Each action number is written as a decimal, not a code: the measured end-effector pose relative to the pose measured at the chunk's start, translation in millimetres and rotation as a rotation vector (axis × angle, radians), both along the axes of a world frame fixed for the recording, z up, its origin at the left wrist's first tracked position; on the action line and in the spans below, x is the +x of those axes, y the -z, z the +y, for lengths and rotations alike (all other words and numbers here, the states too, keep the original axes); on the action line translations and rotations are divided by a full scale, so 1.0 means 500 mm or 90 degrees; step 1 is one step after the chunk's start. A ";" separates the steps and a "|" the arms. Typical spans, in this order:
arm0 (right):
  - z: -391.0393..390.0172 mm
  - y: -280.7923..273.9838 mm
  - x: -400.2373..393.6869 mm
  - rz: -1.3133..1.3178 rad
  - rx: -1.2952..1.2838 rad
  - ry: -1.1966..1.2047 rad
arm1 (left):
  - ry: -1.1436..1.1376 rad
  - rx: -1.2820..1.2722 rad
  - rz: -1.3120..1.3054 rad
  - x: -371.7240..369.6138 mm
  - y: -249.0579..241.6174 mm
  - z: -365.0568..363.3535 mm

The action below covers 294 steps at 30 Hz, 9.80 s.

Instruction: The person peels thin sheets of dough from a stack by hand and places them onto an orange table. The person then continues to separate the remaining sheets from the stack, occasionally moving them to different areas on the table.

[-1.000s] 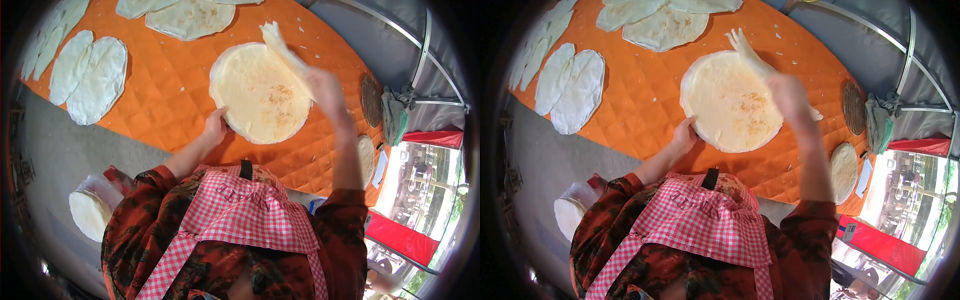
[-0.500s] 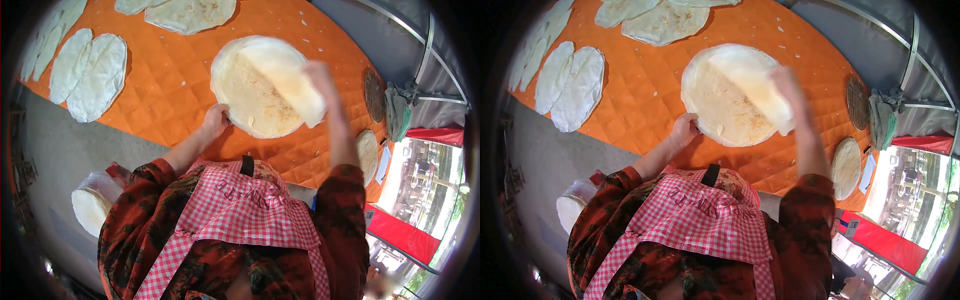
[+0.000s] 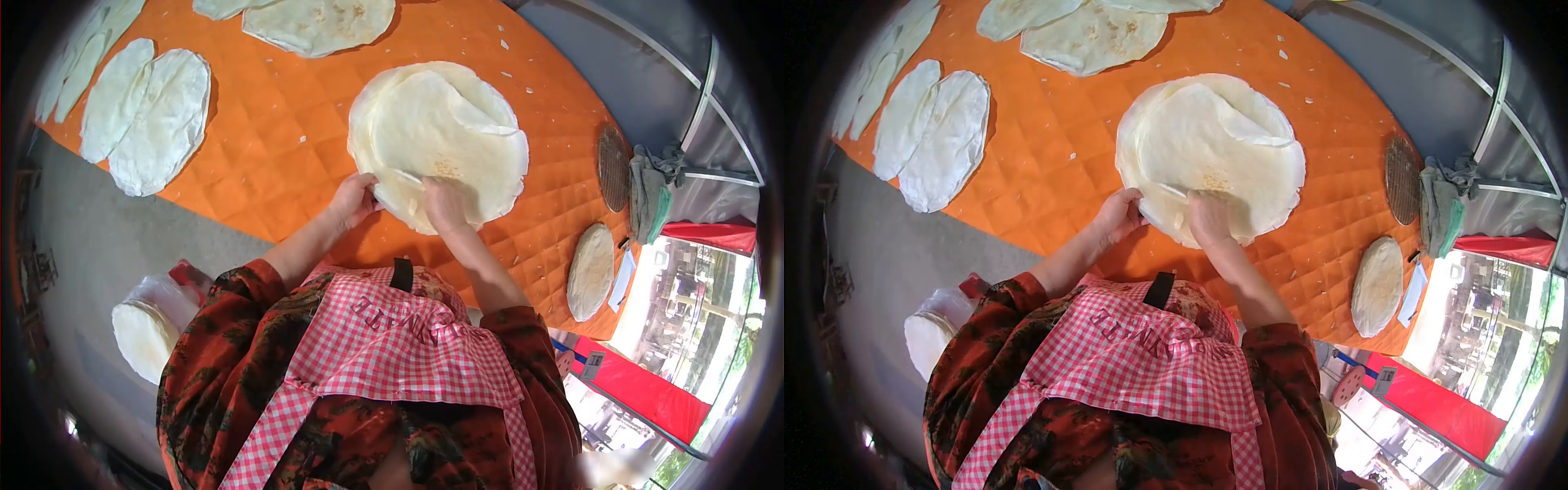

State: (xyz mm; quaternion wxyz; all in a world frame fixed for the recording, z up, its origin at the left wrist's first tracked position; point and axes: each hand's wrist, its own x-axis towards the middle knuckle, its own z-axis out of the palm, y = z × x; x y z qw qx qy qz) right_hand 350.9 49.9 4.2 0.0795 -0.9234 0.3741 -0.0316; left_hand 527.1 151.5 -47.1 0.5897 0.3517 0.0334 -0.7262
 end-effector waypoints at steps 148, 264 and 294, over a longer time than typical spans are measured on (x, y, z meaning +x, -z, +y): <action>-0.020 -0.017 -0.007 -0.029 -0.056 0.083 | -0.034 0.043 -0.081 -0.020 0.020 -0.018; -0.011 -0.028 0.103 0.014 0.181 0.244 | 0.025 0.018 -0.105 -0.016 0.019 -0.008; 0.105 -0.009 0.047 -0.072 0.087 0.084 | 0.085 -0.121 -0.019 0.014 0.031 0.013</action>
